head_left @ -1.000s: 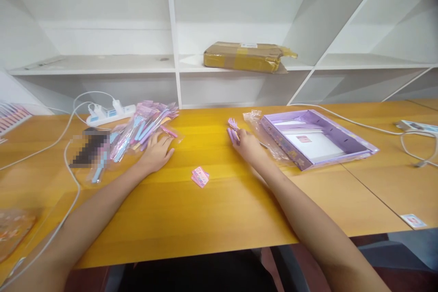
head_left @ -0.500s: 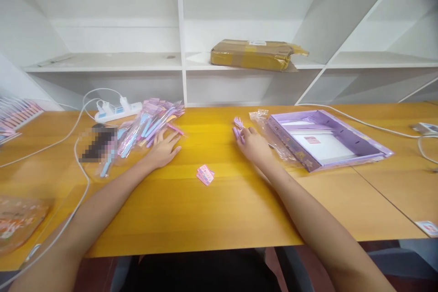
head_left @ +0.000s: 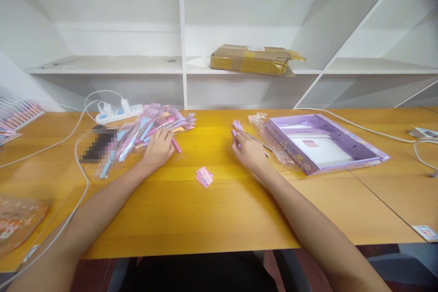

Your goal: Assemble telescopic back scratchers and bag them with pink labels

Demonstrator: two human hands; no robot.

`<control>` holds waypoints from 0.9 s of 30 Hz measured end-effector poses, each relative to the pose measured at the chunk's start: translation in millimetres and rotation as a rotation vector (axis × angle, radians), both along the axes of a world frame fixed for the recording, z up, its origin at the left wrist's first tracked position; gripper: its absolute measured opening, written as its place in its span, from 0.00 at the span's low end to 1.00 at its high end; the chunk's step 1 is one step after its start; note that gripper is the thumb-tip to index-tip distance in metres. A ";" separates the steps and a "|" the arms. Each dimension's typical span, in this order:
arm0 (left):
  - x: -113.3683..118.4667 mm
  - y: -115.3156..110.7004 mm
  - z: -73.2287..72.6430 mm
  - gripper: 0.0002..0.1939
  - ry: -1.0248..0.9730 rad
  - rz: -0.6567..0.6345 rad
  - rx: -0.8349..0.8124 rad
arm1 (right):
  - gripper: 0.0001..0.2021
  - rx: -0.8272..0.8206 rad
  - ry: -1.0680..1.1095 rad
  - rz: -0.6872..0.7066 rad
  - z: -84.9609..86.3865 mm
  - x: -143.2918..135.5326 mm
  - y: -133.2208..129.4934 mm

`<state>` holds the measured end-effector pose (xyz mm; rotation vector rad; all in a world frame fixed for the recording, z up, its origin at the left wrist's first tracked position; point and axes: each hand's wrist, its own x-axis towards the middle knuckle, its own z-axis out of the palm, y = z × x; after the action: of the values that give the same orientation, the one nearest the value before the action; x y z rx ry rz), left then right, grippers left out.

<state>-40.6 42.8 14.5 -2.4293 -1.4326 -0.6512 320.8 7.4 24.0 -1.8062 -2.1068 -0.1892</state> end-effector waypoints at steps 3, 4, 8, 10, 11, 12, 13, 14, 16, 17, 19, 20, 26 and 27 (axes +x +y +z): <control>-20.5 14.6 3.3 0.24 0.040 0.174 0.026 | 0.11 -0.020 -0.001 0.028 1.4 -2.8 -1.1; -28.5 19.5 3.4 0.25 0.057 0.191 0.006 | 0.11 -0.024 -0.001 0.034 1.4 -3.4 -1.3; -49.5 32.0 1.3 0.24 0.097 0.156 -0.037 | 0.11 -0.035 0.007 0.049 -1.1 -3.7 -1.2; -49.6 32.6 1.0 0.23 0.092 0.141 -0.010 | 0.11 -0.022 0.019 0.064 -3.2 -3.1 -0.9; -47.6 31.6 1.6 0.22 0.091 0.136 0.006 | 0.11 -0.009 0.027 0.072 -4.2 -2.7 -0.8; -44.8 30.1 2.7 0.20 0.093 0.130 0.019 | 0.11 0.006 0.034 0.079 -5.1 -2.5 -0.6; -41.5 28.2 4.3 0.18 0.098 0.122 0.028 | 0.10 0.020 0.043 0.086 -5.9 -2.3 -0.4; -38.1 26.0 6.4 0.16 0.106 0.112 0.029 | 0.10 0.032 0.052 0.093 -6.6 -2.1 -0.2; -31.0 21.0 11.5 0.10 0.130 0.089 0.012 | 0.10 0.042 0.080 0.108 -7.5 -1.9 0.3; -27.3 18.1 14.1 0.08 0.146 0.076 -0.002 | 0.09 0.040 0.104 0.114 -7.9 -1.9 0.6; -19.1 11.1 18.6 0.03 0.184 0.045 -0.029 | 0.09 0.029 0.178 0.122 -9.0 -2.1 1.2; -14.3 6.7 20.2 0.03 0.203 0.025 -0.040 | 0.10 0.021 0.225 0.128 -9.8 -2.5 1.4; 19.8 -28.1 19.9 0.05 0.307 -0.137 -0.077 | 0.25 -0.076 0.626 0.289 -21.8 -18.1 -1.3; 25.1 -34.3 19.2 0.05 0.321 -0.179 -0.089 | 0.29 -0.089 0.704 0.296 -24.3 -22.7 -2.4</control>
<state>-15.4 8.6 33.7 -2.6040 -1.1502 -0.2185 298.1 5.0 -0.2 -1.3013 -1.8291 0.5443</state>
